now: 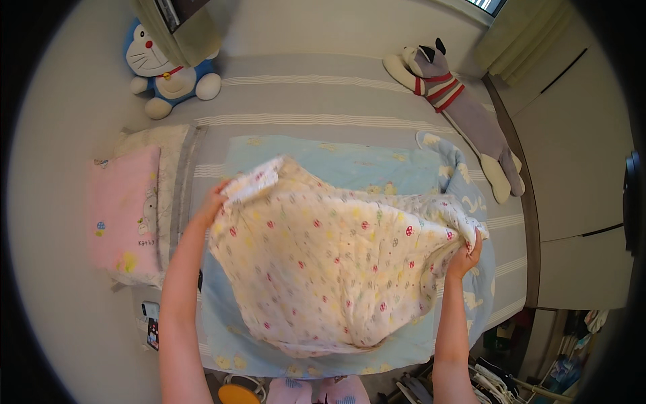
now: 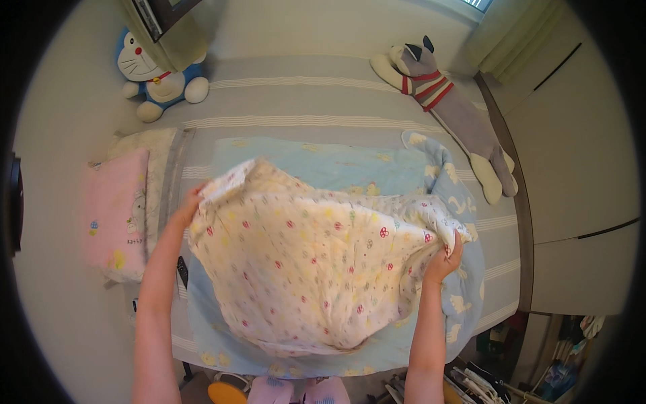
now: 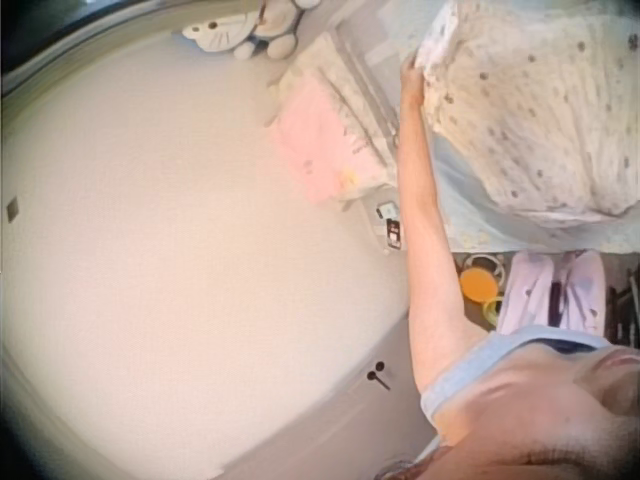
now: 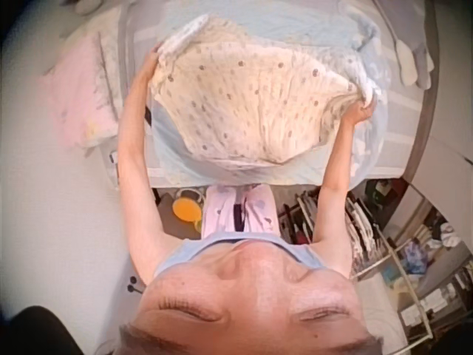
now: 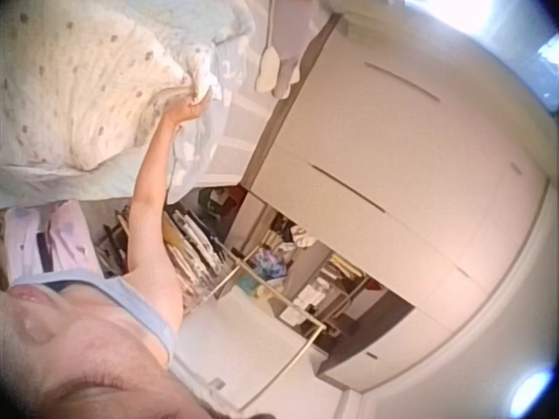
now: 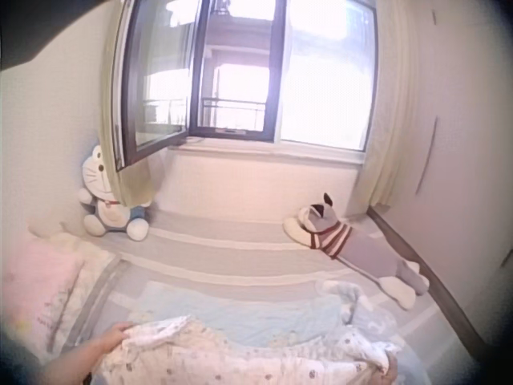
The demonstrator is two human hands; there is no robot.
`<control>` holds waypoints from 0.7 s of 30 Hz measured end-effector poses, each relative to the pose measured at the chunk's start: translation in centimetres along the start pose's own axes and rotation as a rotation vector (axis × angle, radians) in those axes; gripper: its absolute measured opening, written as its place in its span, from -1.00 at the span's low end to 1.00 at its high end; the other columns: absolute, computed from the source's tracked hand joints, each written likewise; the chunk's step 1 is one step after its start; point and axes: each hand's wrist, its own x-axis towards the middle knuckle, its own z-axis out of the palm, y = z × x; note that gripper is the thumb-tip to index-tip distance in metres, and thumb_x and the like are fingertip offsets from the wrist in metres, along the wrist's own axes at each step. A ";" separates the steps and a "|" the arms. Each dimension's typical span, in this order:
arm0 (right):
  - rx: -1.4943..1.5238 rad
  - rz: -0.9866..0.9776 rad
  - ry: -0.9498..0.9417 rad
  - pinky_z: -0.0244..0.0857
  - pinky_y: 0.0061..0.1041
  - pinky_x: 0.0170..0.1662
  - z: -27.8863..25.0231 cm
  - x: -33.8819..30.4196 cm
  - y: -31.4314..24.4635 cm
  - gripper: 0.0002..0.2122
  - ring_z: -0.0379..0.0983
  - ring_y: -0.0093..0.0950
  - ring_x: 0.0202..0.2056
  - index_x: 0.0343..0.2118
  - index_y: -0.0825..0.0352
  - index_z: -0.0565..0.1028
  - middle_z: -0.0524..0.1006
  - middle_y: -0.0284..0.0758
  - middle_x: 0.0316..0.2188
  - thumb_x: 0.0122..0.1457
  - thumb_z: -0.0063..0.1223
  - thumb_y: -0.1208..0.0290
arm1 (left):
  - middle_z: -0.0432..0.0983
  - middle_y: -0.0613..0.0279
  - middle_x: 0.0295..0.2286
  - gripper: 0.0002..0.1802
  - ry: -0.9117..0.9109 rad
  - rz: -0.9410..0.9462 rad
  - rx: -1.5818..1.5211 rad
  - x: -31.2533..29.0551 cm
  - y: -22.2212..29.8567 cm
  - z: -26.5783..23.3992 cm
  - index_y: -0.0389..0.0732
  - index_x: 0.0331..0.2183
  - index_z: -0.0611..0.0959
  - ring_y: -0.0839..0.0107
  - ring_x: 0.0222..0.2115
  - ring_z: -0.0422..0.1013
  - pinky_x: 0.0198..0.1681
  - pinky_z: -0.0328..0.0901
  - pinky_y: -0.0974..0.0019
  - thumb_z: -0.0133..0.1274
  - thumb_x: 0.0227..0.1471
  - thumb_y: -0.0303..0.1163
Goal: The person spreads out blankets on a bed and folds them one by one, placing the folded items in a stack.
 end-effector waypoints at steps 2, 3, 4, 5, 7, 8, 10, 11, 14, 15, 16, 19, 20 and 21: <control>-0.118 0.011 -0.023 0.10 -0.48 -0.09 1.4 -0.1 2.4 -0.69 0.30 -0.30 -0.19 -0.21 0.42 0.36 0.38 -0.10 -0.25 -0.11 -0.21 0.63 | 0.37 0.15 -0.25 -0.42 -0.035 0.011 0.018 2.4 -0.1 -1.0 -0.24 -0.05 0.26 0.42 -0.25 0.32 -0.21 0.21 0.43 -0.04 -0.19 -0.34; -0.135 0.020 -0.023 0.10 -0.48 -0.09 1.8 -1.3 4.4 -0.69 0.30 -0.30 -0.19 -0.21 0.42 0.36 0.38 -0.10 -0.25 -0.11 -0.21 0.63 | 0.34 0.05 -0.22 -0.34 0.257 -0.072 0.063 3.1 -0.5 -0.9 -0.26 -0.03 0.22 0.33 -0.20 0.29 -0.16 0.18 0.38 -0.01 -0.20 -0.24; -0.420 0.042 -0.205 0.10 -0.45 -0.09 2.3 -2.5 6.7 -0.69 0.29 -0.27 -0.18 -0.21 0.44 0.36 0.37 -0.07 -0.25 -0.10 -0.14 0.52 | 0.30 -0.06 -0.19 -0.26 0.546 -0.148 0.110 3.9 -0.9 -0.5 -0.28 -0.02 0.18 0.24 -0.16 0.26 -0.12 0.15 0.34 0.02 -0.22 -0.15; -0.686 0.064 -0.400 0.10 -0.42 -0.09 3.1 -3.6 8.6 -0.66 0.28 -0.24 -0.17 -0.22 0.47 0.35 0.36 -0.04 -0.24 -0.09 -0.07 0.40 | 0.30 -0.06 -0.19 -0.26 0.550 -0.153 0.116 4.5 -3.3 -1.5 -0.28 -0.02 0.18 0.24 -0.16 0.26 -0.12 0.15 0.34 0.02 -0.22 -0.15; -0.606 0.462 -0.673 0.09 -0.40 -0.09 5.1 -5.4 11.4 -0.56 0.25 -0.21 -0.16 -0.20 0.50 0.32 0.34 -0.02 -0.22 -0.11 -0.04 0.26 | 0.24 -0.20 -0.16 -0.10 0.626 -0.098 0.600 3.8 -10.2 -5.3 -0.33 0.00 0.12 0.09 -0.12 0.21 -0.09 0.12 0.26 0.03 -0.27 0.04; -0.540 0.862 -0.900 0.07 -0.38 -0.08 5.3 -5.6 12.5 -0.44 0.23 -0.19 -0.14 -0.19 0.53 0.30 0.31 -0.01 -0.20 -0.14 0.00 0.11 | 0.25 -0.21 -0.17 -0.07 0.618 -0.070 0.734 3.7 -12.4 -4.4 -0.35 -0.01 0.10 0.07 -0.13 0.22 -0.09 0.12 0.24 0.05 -0.29 0.06; -0.616 0.676 -0.691 0.06 -0.39 -0.07 6.5 -5.6 9.8 -0.36 0.21 -0.19 -0.12 -0.15 0.55 0.25 0.29 0.00 -0.17 -0.16 0.00 0.04 | 0.26 -0.20 -0.19 -0.05 0.607 -0.003 0.860 2.1 -14.5 -2.1 -0.37 -0.03 0.11 0.05 -0.15 0.23 -0.10 0.13 0.21 0.10 -0.34 0.05; -0.683 0.481 -0.463 0.06 -0.40 -0.06 6.9 -5.1 8.5 -0.28 0.19 -0.19 -0.09 -0.11 0.56 0.20 0.27 0.01 -0.14 -0.19 0.00 -0.03 | 0.27 -0.20 -0.21 -0.06 0.589 0.050 0.843 1.7 -14.5 -0.4 -0.37 -0.04 0.14 0.04 -0.16 0.23 -0.10 0.13 0.20 0.13 -0.36 0.01; -0.418 0.346 -0.384 0.07 -0.40 -0.07 9.0 -4.1 13.4 -0.29 0.20 -0.19 -0.10 -0.06 0.54 0.14 0.27 0.02 -0.14 -0.19 0.05 0.08 | 0.33 -0.16 -0.28 -0.16 0.824 -0.129 0.984 1.6 -16.8 2.3 -0.38 -0.09 0.21 0.08 -0.22 0.28 -0.14 0.17 0.20 0.16 -0.37 -0.11; -0.197 0.353 -0.408 0.09 -0.39 -0.08 9.8 -3.9 14.4 -0.31 0.21 -0.18 -0.10 -0.06 0.53 0.13 0.28 0.02 -0.15 -0.19 0.07 0.12 | 0.33 -0.16 -0.28 -0.16 0.829 -0.130 0.981 1.3 -17.9 2.6 -0.38 -0.09 0.21 0.08 -0.22 0.28 -0.14 0.17 0.20 0.16 -0.37 -0.11; -0.188 0.348 -0.417 0.09 -0.39 -0.08 10.7 -4.0 14.4 -0.31 0.21 -0.18 -0.10 -0.06 0.53 0.13 0.28 0.02 -0.15 -0.19 0.07 0.12 | 0.34 -0.13 -0.31 -0.23 0.874 -0.178 0.945 0.6 -18.9 2.7 -0.37 -0.10 0.22 0.08 -0.25 0.30 -0.17 0.19 0.20 0.12 -0.33 -0.16; -0.431 0.475 -0.732 0.15 -0.38 -0.15 12.5 -3.9 14.3 -0.51 0.25 -0.16 -0.19 -0.14 0.43 0.27 0.34 -0.04 -0.26 -0.15 0.04 0.27 | 0.37 -0.09 -0.36 -0.37 0.837 -0.116 0.915 0.5 -19.8 2.4 -0.33 -0.11 0.25 0.07 -0.29 0.31 -0.23 0.21 0.20 0.04 -0.24 -0.26; -0.575 0.294 -0.664 0.17 -0.39 -0.21 13.2 -3.1 14.3 -0.62 0.27 -0.19 -0.24 -0.20 0.39 0.33 0.34 -0.08 -0.32 -0.13 0.00 0.34 | 0.37 -0.07 -0.37 -0.44 0.750 -0.008 0.919 0.9 -19.7 2.4 -0.30 -0.11 0.26 0.06 -0.31 0.32 -0.26 0.21 0.19 -0.01 -0.20 -0.32; -0.716 0.118 -0.599 0.19 -0.40 -0.26 13.7 -2.6 13.9 -0.72 0.28 -0.21 -0.30 -0.27 0.35 0.40 0.35 -0.12 -0.38 -0.11 -0.05 0.40 | 0.37 -0.07 -0.37 -0.44 0.747 -0.014 0.925 0.8 -19.4 2.0 -0.30 -0.11 0.26 0.06 -0.31 0.32 -0.26 0.21 0.19 -0.01 -0.20 -0.32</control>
